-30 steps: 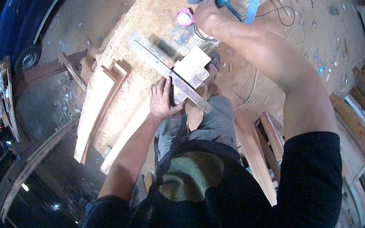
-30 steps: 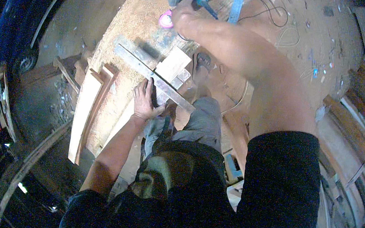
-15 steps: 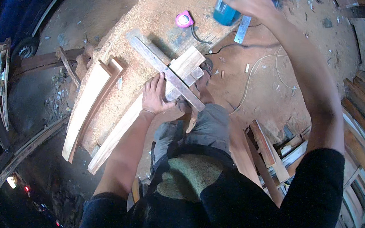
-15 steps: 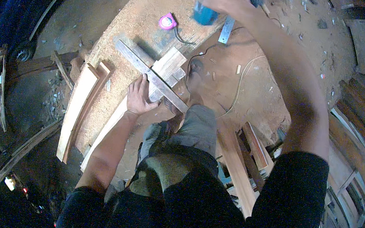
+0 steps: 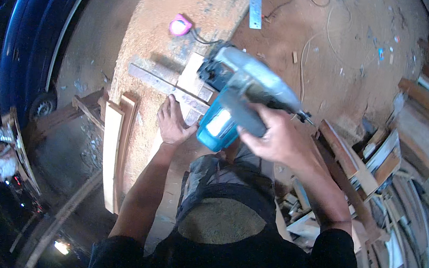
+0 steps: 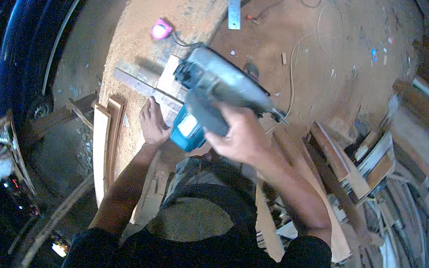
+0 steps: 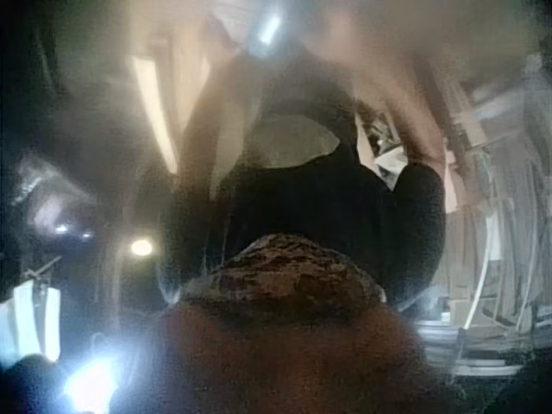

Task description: The person measures and marks wooden planks using a tape measure, pencil, and square. They then use a circular saw to cut the planks into smaller pieces on a workbench.

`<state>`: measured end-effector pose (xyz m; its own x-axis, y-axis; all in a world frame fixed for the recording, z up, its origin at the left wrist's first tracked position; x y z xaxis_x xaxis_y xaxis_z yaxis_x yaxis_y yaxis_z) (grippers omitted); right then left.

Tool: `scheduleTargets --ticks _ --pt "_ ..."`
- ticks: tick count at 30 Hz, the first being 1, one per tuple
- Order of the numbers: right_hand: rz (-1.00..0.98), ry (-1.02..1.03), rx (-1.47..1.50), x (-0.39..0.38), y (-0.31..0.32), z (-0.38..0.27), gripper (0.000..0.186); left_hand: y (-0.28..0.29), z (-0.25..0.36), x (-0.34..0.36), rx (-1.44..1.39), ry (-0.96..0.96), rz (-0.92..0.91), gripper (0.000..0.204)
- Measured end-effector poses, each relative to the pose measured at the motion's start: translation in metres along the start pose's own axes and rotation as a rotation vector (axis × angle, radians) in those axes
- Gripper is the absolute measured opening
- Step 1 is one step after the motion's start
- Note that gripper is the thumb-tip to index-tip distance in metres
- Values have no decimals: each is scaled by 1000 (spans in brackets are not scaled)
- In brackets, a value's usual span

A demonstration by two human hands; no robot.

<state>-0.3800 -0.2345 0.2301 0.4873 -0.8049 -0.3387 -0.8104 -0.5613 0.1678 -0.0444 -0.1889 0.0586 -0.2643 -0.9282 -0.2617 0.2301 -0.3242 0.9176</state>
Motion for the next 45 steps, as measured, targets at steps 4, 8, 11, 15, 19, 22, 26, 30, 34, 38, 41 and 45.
scheduleTargets --ticks 4,8,11,15,19,22,26,30,34,38,41,45 --pt "-31 50 -125 6 -39 24 54 -8 -2 0 3 24 0 126" --pt "-141 76 -161 2 -44 24 65 -18 -11 5 45 -29 -5 115" --pt "-33 205 -176 2 -63 34 69 -23 -15 6 24 -42 7 97" --pt "-252 109 -178 17 -57 26 54 -27 -20 -5 128 10 10 89" --pt "-73 232 -125 17 -63 34 49 -25 -15 -11 92 66 -23 92" --pt "56 306 -168 13 -71 40 52 -19 -11 -13 46 66 -60 91" --pt "41 333 -120 12 -75 40 55 -15 -10 -17 28 73 -83 90" --pt "97 318 -114 20 -80 36 56 -15 -10 -17 21 81 -89 89" --pt "-106 187 -136 27 -69 29 49 -20 -10 -14 7 91 -72 88" --pt "-131 144 -169 33 -62 25 40 -26 -13 -10 -15 98 -49 87" --pt "-239 103 -104 35 -54 19 35 -31 -21 -13 -73 119 -19 87" --pt "-212 115 -83 36 -55 18 32 -44 -54 -33 -383 318 -13 51"
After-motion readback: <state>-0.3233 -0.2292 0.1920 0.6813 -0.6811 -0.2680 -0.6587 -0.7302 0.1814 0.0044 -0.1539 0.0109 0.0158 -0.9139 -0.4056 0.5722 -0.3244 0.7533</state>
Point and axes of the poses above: each hand's wrist, its own x-axis towards the middle knuckle, its own y-axis out of the back of the hand, z = x × y, the point moved 2 cm from there along x, towards the middle knuckle, and after that the axes turned 15 degrees about -z, right-handed, at the moved point
